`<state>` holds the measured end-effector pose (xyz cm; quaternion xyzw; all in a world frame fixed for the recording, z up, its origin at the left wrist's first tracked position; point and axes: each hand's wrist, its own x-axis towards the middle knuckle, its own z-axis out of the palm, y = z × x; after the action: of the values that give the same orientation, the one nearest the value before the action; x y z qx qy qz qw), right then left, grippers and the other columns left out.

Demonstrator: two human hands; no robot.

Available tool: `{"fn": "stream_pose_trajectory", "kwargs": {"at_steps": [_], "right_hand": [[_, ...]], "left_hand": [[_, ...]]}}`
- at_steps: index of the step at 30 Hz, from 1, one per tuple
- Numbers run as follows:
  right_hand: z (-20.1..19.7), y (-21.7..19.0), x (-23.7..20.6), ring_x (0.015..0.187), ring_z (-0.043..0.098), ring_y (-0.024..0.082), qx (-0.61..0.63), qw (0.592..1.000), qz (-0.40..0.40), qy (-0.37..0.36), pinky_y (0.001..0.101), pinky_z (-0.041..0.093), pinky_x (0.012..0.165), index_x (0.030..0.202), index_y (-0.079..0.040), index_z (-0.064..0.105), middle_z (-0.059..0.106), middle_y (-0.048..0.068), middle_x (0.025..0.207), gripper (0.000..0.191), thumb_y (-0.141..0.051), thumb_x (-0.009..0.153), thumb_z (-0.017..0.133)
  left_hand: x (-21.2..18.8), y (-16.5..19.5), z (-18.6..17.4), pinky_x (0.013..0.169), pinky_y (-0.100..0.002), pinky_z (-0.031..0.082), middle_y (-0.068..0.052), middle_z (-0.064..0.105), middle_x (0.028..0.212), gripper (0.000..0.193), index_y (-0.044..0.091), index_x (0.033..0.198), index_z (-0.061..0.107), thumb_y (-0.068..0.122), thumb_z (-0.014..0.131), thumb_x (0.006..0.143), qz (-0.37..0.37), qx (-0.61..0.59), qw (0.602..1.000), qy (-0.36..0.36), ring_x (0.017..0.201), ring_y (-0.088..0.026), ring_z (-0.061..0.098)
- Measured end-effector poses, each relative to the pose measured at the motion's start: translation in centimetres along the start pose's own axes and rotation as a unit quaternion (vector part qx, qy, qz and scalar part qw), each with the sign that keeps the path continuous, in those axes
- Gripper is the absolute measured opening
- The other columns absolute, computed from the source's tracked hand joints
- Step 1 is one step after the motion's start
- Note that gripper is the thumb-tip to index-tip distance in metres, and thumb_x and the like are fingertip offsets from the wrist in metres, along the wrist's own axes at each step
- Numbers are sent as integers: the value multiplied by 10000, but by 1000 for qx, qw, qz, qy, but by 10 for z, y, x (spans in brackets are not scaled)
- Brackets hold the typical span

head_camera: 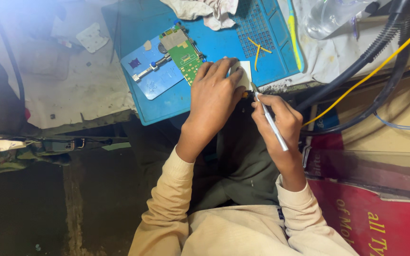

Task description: The person sits at a repair bench and uses a pen-shaped hand tool to trace along the edge of a small white sheet on the mat. They lift and reposition the sheet, briefly handle a phone battery, then continue running the tool along the edge of a black rectangular component.

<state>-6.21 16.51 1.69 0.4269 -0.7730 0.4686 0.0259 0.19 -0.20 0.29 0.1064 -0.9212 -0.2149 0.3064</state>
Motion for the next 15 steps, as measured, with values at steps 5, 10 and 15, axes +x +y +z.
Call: {"fn": "stream_pose_trajectory", "kwargs": {"at_steps": [5, 10, 15], "right_hand": [[7, 5, 5, 864, 756, 252, -18, 999, -27, 12, 326, 577, 751, 1126, 46, 657, 735, 184, 974, 177, 46, 960, 717], [10, 11, 7, 824, 736, 268, -17, 999, -30, 3, 339, 560, 732, 1131, 55, 653, 713, 193, 946, 183, 51, 961, 718], [8, 16, -1, 956, 772, 284, -39, 997, -57, 27, 348, 596, 830, 1142, 47, 664, 751, 187, 1052, 187, 49, 963, 717]], "left_hand": [[0, -1, 2, 1025, -432, 437, -120, 664, 1267, 340, 39, 1095, 722, 163, 804, 789, -2, 3, 1000, -1, 1168, -296, 623], [0, -1, 2, 1028, -429, 438, -124, 663, 1270, 351, 37, 1104, 724, 167, 807, 789, 1, 8, 1000, 9, 1165, -299, 624], [0, 0, 0, 1027, -439, 437, -125, 666, 1257, 367, 40, 1090, 726, 166, 808, 755, -1, 0, 1000, 9, 1159, -304, 624]]}}
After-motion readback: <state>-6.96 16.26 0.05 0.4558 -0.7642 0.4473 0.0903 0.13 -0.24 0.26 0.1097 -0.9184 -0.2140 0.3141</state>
